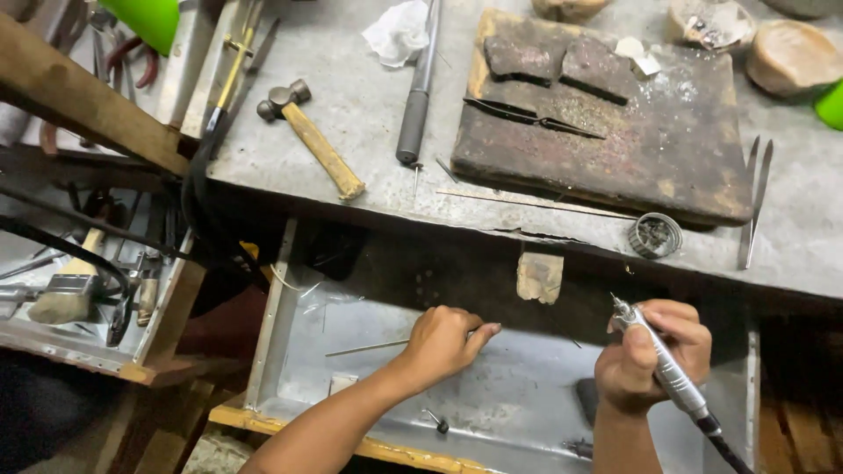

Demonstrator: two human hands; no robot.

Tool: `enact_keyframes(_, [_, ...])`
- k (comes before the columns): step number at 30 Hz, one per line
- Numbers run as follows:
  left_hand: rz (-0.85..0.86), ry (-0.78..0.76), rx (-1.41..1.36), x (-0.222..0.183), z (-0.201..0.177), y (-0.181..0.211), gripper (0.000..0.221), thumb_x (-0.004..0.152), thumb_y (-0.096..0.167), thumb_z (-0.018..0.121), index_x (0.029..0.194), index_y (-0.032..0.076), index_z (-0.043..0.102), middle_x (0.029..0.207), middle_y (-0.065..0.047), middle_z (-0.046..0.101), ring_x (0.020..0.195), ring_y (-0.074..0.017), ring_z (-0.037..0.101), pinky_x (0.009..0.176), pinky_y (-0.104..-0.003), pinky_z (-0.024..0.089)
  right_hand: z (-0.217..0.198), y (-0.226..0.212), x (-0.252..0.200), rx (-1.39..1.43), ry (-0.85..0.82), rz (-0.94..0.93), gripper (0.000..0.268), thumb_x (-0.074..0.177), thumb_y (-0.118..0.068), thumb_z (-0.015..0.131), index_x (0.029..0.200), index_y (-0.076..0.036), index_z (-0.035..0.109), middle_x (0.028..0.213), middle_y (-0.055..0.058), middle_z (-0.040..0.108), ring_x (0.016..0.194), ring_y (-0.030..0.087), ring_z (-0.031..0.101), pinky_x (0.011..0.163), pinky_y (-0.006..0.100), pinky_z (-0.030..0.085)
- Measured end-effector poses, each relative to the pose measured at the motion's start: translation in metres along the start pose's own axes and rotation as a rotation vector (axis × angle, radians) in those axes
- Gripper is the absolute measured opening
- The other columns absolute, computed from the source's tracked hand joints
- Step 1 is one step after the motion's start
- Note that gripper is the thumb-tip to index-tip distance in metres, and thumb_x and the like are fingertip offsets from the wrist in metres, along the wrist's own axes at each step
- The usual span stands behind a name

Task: A person uses a rotary tool to polish or sand a thin metal wire on a jeweler's bench pin.

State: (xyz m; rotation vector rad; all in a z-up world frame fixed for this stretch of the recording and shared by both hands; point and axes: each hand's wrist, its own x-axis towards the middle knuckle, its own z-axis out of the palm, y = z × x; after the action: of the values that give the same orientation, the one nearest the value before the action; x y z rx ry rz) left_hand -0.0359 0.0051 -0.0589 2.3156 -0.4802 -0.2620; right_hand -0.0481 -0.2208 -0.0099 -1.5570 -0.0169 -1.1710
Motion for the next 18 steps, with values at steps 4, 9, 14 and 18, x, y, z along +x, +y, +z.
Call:
enact_keyframes(4, [-0.037,-0.024,0.049,0.0,0.006,-0.005,0.052,0.1,0.046,0.061,0.065,0.009,0.067,0.06,-0.01,0.064,0.056,-0.0342,0.063,0.047,-0.047,0.042,-0.001,-0.002,-0.002,0.0,-0.009,0.004,0.019,0.083,-0.013,0.062,0.093,-0.001,0.052,0.081,0.018,0.053,0.069,0.025,0.053,0.05,0.029,0.045])
enact_keyframes(9, [0.05,0.051,0.045,-0.001,0.015,-0.013,0.018,0.094,0.025,0.068,0.097,0.012,0.08,0.079,-0.012,0.077,0.069,-0.0353,0.072,0.055,-0.047,0.054,-0.005,0.002,-0.005,-0.024,0.016,-0.033,0.02,0.083,-0.016,0.066,0.091,-0.003,0.054,0.081,0.015,0.056,0.075,0.025,0.056,0.058,0.03,0.046])
enact_keyframes(14, [0.076,0.031,0.053,0.0,0.01,-0.007,0.015,0.092,0.023,0.064,0.091,0.013,0.075,0.074,-0.011,0.073,0.066,-0.0375,0.069,0.052,-0.049,0.05,-0.004,-0.003,0.009,-0.04,0.033,-0.116,0.021,0.083,-0.017,0.067,0.089,-0.002,0.054,0.078,0.014,0.055,0.073,0.026,0.058,0.064,0.032,0.046])
enact_keyframes(18, [0.066,0.038,0.032,0.002,0.005,0.0,0.018,0.094,0.022,0.062,0.082,0.012,0.071,0.067,-0.008,0.069,0.059,-0.0351,0.065,0.046,-0.047,0.045,-0.01,-0.007,0.033,0.017,0.03,-0.155,0.02,0.08,-0.014,0.067,0.087,-0.002,0.052,0.079,0.015,0.053,0.063,0.027,0.054,0.061,0.035,0.043])
